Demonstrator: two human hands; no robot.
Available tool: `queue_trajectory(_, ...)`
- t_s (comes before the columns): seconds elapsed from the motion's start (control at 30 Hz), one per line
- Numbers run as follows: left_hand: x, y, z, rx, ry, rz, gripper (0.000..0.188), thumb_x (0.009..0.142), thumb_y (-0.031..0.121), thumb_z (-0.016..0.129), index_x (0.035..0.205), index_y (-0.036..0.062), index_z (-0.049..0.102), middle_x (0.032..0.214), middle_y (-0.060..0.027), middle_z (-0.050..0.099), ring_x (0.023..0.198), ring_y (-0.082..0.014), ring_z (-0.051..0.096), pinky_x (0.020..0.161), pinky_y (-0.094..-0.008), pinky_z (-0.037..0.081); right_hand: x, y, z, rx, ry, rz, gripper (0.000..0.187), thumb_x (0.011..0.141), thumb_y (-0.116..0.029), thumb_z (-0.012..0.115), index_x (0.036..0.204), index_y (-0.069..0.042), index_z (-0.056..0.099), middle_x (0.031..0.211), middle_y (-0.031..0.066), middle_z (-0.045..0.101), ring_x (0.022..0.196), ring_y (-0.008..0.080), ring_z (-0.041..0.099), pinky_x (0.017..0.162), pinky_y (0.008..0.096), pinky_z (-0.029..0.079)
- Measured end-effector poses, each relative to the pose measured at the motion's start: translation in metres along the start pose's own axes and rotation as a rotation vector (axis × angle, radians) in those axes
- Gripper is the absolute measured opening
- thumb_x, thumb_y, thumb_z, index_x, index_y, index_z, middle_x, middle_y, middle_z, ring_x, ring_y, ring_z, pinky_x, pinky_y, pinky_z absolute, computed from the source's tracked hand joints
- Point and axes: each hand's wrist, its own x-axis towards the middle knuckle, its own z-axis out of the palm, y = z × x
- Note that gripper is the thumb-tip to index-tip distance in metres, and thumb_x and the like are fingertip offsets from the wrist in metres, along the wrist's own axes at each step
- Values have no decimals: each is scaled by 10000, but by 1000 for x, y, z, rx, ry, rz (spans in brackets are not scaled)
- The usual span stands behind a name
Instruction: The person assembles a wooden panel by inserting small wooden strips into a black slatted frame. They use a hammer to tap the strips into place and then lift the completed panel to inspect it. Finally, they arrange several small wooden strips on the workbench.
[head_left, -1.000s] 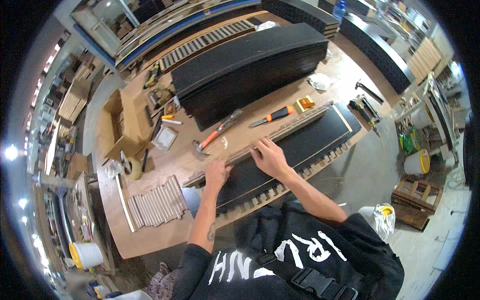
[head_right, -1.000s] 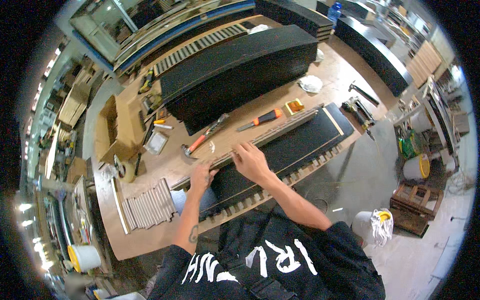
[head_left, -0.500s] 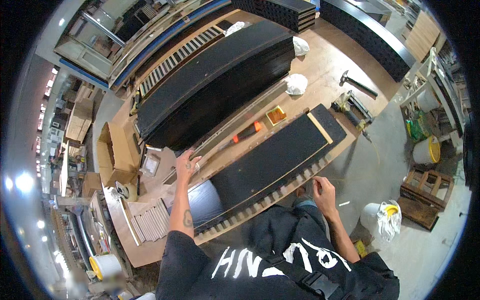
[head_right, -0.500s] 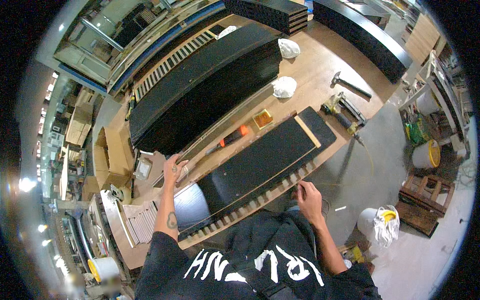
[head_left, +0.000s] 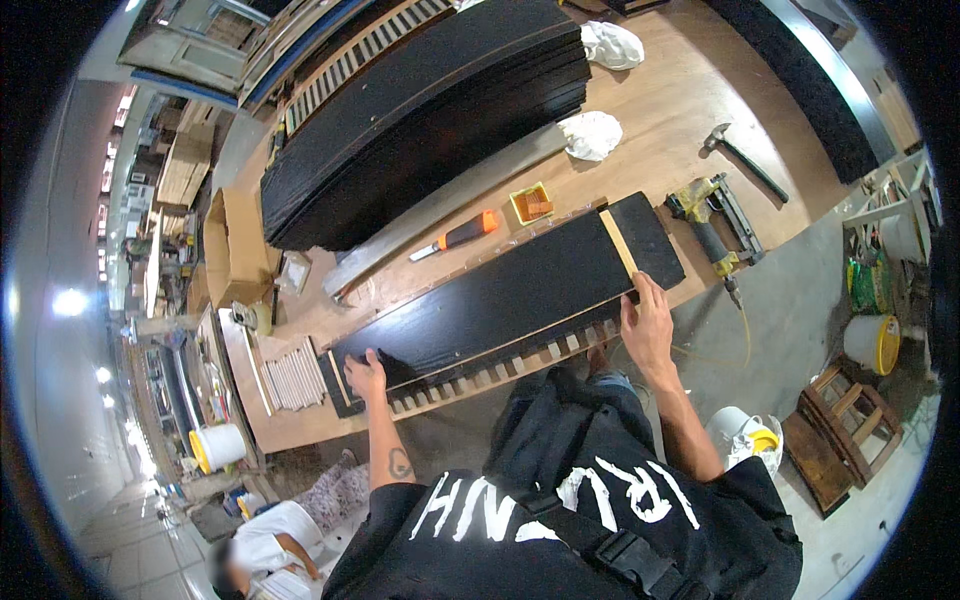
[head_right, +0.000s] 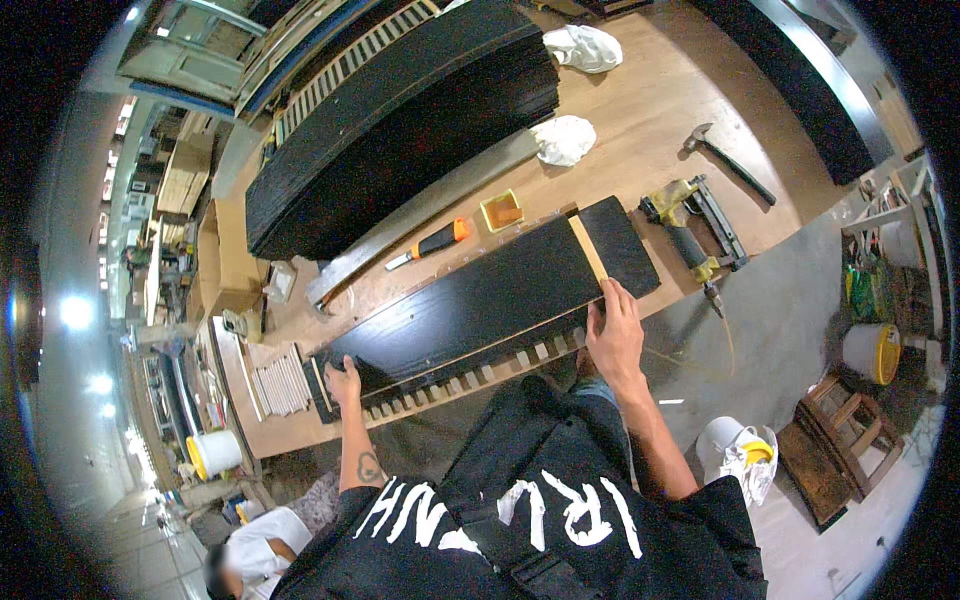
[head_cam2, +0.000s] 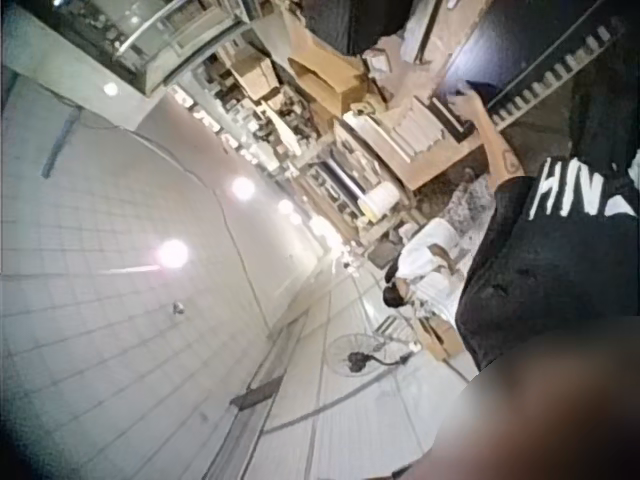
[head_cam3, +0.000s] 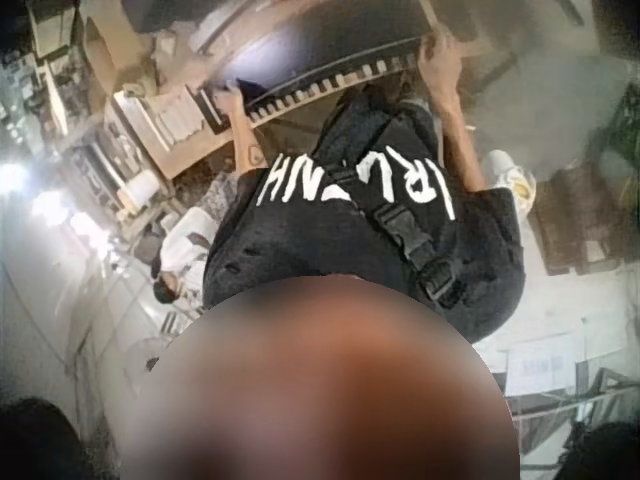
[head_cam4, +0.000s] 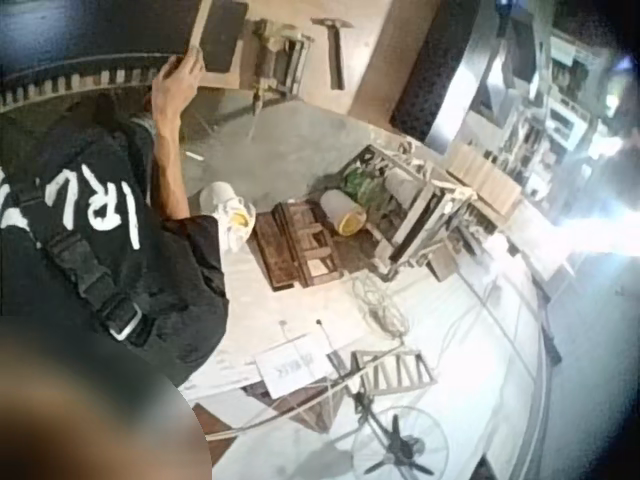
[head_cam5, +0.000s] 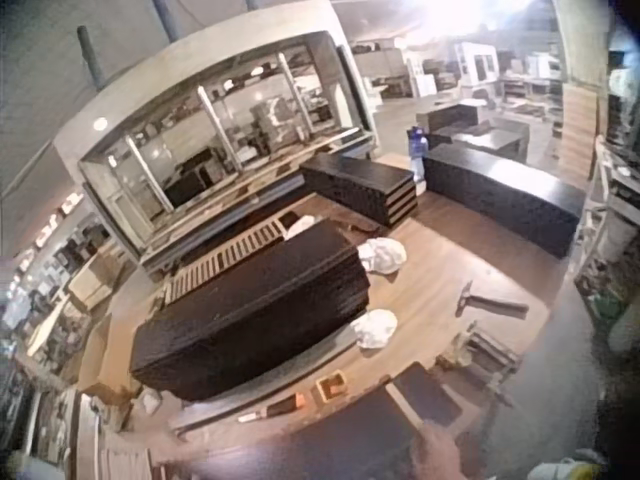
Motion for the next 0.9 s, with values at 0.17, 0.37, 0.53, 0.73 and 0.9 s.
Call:
queue_trajectory(0.17,-67,-24,-3,14,-40,576,737,968,525,515,1400,-67,436,1481,-343,368,1396,-461,352,1117,-565,302,-14,2,5,-130,-87,-118,473,878,-86,660,1323,9,528,1410,188,509,1302,388,464,1088,468,390)
queue_trajectory(0.37,-132,74,-23,-38,-364,1126,792,933,507,593,1546,96,307,1621,-204,189,1489,-391,198,1194,-556,146,-52,-60,21,115,-317,-500,420,854,-72,659,1259,-7,570,1289,192,598,1186,374,568,1011,474,457)
queue_trajectory(0.53,-124,100,-27,83,-340,1420,789,891,337,676,1522,30,315,1583,-258,233,1464,-445,222,1148,-604,264,-104,-87,67,67,-659,-837,442,894,-120,630,1314,-12,543,1343,174,575,1268,331,535,1075,460,417)
queue_trajectory(0.73,-109,75,-31,265,-348,1432,827,872,269,665,1543,25,248,1610,-254,161,1479,-447,185,1116,-648,294,-139,-114,103,-213,-676,-1005,566,940,-145,517,1480,-40,389,1546,161,381,1456,296,318,1185,522,235)
queue_trajectory(0.9,-114,85,-38,277,-341,1445,886,798,305,730,1498,-12,291,1559,-312,224,1441,-509,232,1060,-647,349,-155,-125,124,-329,-593,-970,677,902,-160,547,1528,-53,311,1552,153,361,1453,326,298,1169,619,141)
